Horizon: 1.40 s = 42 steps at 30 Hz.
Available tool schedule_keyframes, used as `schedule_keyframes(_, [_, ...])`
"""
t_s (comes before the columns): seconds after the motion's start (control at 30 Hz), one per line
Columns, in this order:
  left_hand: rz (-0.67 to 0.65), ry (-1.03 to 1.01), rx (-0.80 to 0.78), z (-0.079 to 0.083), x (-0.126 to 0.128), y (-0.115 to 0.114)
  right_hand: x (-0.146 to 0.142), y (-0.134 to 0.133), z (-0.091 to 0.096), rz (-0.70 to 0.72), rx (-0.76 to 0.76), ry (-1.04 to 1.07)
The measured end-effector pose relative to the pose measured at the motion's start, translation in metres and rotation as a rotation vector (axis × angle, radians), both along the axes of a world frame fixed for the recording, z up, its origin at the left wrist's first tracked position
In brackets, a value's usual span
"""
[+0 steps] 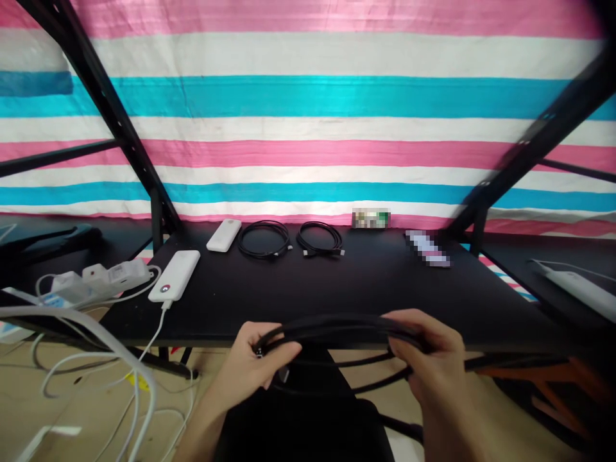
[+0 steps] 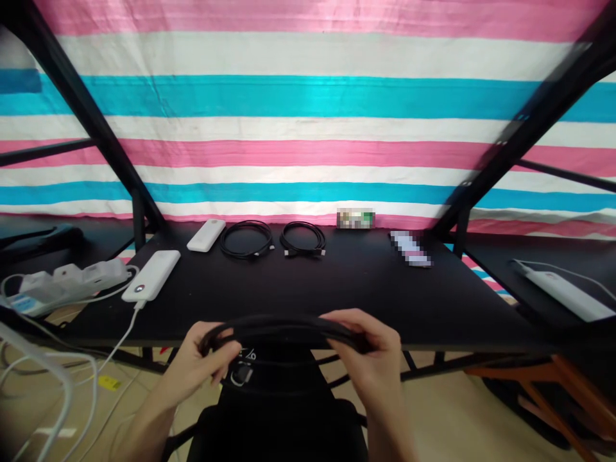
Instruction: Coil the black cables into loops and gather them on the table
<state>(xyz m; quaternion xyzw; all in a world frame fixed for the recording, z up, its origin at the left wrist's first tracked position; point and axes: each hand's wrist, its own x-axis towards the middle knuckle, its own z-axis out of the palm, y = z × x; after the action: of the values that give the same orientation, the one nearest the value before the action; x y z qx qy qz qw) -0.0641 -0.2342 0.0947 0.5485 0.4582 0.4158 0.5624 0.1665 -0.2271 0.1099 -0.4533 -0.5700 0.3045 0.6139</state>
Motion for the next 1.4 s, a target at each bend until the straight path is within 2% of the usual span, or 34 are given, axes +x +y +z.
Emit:
schedule_keyframes(0.07, [0.044,-0.093,0.012,-0.005,0.004,0.001,-0.001,0.004,-0.003,-0.041,-0.102,0.25])
schedule_keyframes(0.13, [0.113,-0.21,0.008,-0.006,0.012,0.001,-0.005,0.008,-0.005,-0.002,-0.193,0.371])
schedule_keyframes(0.3, [0.296,-0.504,-0.166,-0.003,0.025,0.002,-0.007,0.012,-0.006,0.066,-0.325,0.207])
schedule_keyframes(0.5, [0.347,-0.719,-0.284,-0.006,0.022,0.003,0.002,0.008,-0.003,0.312,-0.372,0.456])
schedule_keyframes(0.6, [0.45,-0.802,-0.277,-0.001,0.031,0.004,-0.006,0.008,0.0,0.347,-0.427,0.503])
schedule_keyframes(0.73, [0.584,-0.825,-0.268,0.003,0.045,0.006,-0.016,0.011,0.0,0.337,-0.476,0.631])
schedule_keyframes(0.87, [0.562,-0.746,-0.28,-0.002,0.055,0.003,-0.016,0.015,-0.003,0.307,-0.499,0.82])
schedule_keyframes(1.03, [0.552,-0.862,-0.375,-0.01,0.072,0.004,-0.02,0.018,-0.011,0.278,-0.464,1.028])
schedule_keyframes(1.23, [0.648,-0.913,-0.325,-0.018,0.088,0.025,-0.029,0.032,-0.03,0.284,-0.522,1.047])
schedule_keyframes(1.4, [0.669,-0.894,-0.3,-0.024,0.111,0.051,-0.04,0.045,-0.037,0.092,-0.46,1.128])
